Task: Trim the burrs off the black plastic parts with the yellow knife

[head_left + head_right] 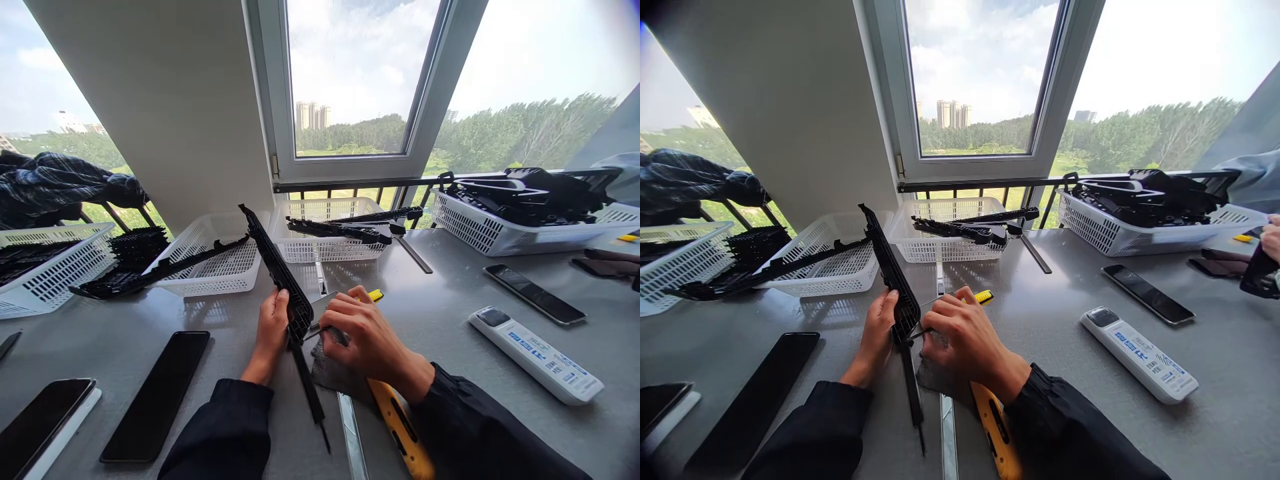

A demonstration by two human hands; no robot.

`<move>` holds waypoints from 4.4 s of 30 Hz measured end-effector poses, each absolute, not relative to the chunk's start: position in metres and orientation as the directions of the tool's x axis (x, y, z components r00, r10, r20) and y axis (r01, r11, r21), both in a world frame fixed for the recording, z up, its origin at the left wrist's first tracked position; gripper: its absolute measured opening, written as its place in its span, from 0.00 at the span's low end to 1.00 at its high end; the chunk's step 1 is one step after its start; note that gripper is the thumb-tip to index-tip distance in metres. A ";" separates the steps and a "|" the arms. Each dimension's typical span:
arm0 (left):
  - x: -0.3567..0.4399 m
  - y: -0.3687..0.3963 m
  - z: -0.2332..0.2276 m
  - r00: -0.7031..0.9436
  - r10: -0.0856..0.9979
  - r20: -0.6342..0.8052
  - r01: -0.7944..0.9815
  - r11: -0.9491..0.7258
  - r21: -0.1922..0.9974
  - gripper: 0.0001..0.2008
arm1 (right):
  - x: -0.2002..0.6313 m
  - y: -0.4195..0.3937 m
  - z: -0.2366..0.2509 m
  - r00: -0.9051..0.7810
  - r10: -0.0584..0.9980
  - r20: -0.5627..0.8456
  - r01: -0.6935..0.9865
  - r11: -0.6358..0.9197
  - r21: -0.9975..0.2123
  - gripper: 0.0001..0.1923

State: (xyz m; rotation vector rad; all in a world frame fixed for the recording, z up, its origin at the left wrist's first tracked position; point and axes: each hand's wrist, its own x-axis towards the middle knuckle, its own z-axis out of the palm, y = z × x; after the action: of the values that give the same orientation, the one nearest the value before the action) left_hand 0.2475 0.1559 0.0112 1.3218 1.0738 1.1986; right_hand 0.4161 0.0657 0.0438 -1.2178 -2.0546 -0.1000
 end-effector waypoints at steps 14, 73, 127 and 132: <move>0.241 0.159 0.009 0.227 0.953 0.199 0.225 -0.250 0.942 0.22 | 0.438 0.086 0.009 0.108 0.952 0.285 0.886 0.038 -0.462 0.07; 0.246 0.128 0.013 0.193 0.976 0.105 -0.096 -0.087 0.992 0.23 | 0.475 0.071 0.071 0.394 0.620 0.678 0.681 0.298 -0.669 0.12; 0.247 0.143 0.003 0.441 0.895 0.068 0.042 -0.097 0.994 0.16 | 0.455 0.061 0.045 0.391 0.600 0.697 0.725 0.266 -0.636 0.09; 0.247 0.144 0.000 0.441 0.894 0.075 0.049 -0.107 0.993 0.16 | 0.460 0.065 0.043 0.520 0.622 0.585 0.580 0.245 -0.777 0.11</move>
State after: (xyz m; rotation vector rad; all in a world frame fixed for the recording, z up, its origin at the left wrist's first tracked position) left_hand 0.2469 0.1441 -0.0001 1.5102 0.8691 0.8949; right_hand 0.4601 0.0650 0.0430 -1.4128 -1.1262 0.0393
